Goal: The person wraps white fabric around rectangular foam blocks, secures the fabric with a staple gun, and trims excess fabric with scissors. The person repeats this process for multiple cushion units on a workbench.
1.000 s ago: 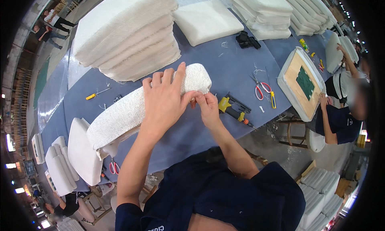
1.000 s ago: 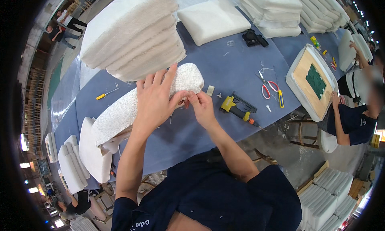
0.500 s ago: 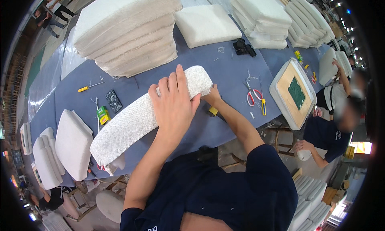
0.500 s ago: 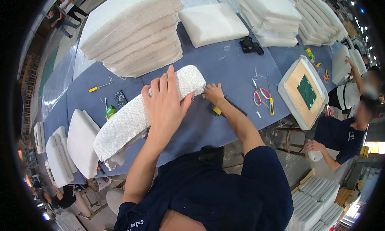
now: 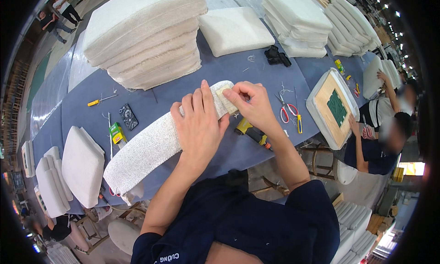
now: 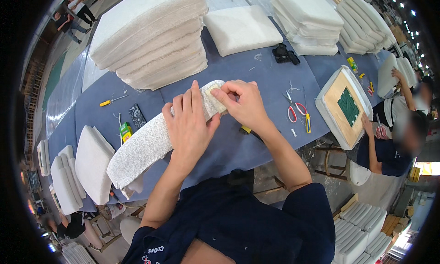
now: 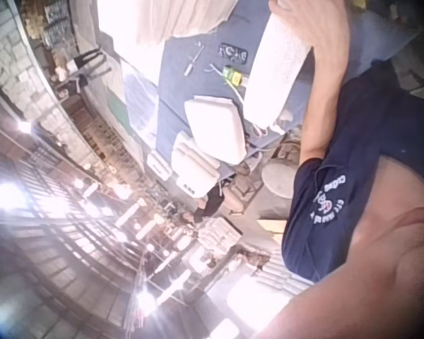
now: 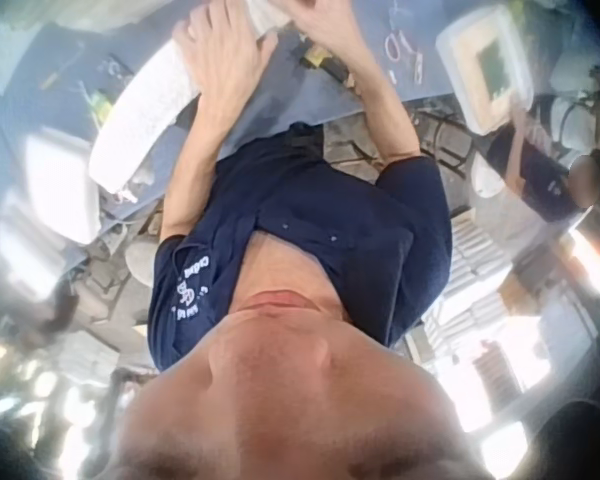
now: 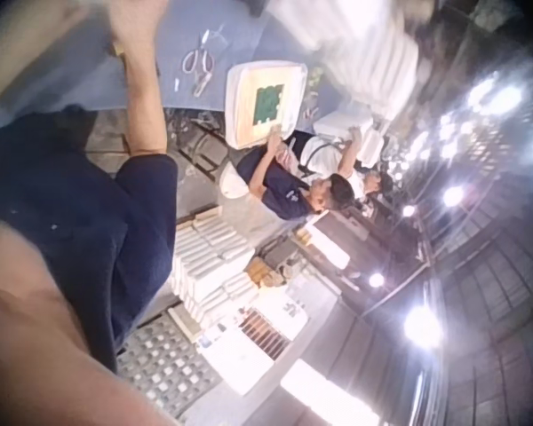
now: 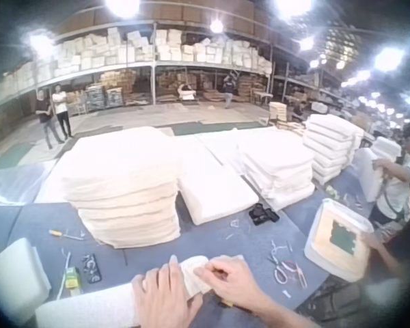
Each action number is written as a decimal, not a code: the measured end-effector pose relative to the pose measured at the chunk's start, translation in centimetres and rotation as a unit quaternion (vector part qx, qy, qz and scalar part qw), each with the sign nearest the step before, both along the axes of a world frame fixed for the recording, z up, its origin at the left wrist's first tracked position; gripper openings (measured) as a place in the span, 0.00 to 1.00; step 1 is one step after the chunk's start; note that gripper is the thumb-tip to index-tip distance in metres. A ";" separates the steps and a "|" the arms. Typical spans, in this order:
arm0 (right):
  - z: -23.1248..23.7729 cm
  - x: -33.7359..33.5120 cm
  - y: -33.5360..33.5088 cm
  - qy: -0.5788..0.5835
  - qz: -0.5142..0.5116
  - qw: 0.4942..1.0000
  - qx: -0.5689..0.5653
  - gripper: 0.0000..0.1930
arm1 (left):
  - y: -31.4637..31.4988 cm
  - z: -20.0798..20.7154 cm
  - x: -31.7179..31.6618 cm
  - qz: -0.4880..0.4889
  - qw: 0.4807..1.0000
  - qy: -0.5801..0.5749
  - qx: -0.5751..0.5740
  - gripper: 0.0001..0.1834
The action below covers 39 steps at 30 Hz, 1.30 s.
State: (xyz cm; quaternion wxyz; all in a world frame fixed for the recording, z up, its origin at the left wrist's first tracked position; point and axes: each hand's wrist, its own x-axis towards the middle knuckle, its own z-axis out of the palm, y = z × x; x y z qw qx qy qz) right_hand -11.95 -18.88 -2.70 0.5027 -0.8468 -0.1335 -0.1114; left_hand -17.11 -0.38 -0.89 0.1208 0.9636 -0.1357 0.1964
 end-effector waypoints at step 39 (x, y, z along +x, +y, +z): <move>-24.2 -1.0 -8.1 0.293 -0.133 0.941 -0.105 0.41 | 4.2 0.1 16.6 0.115 0.967 0.188 0.128 0.43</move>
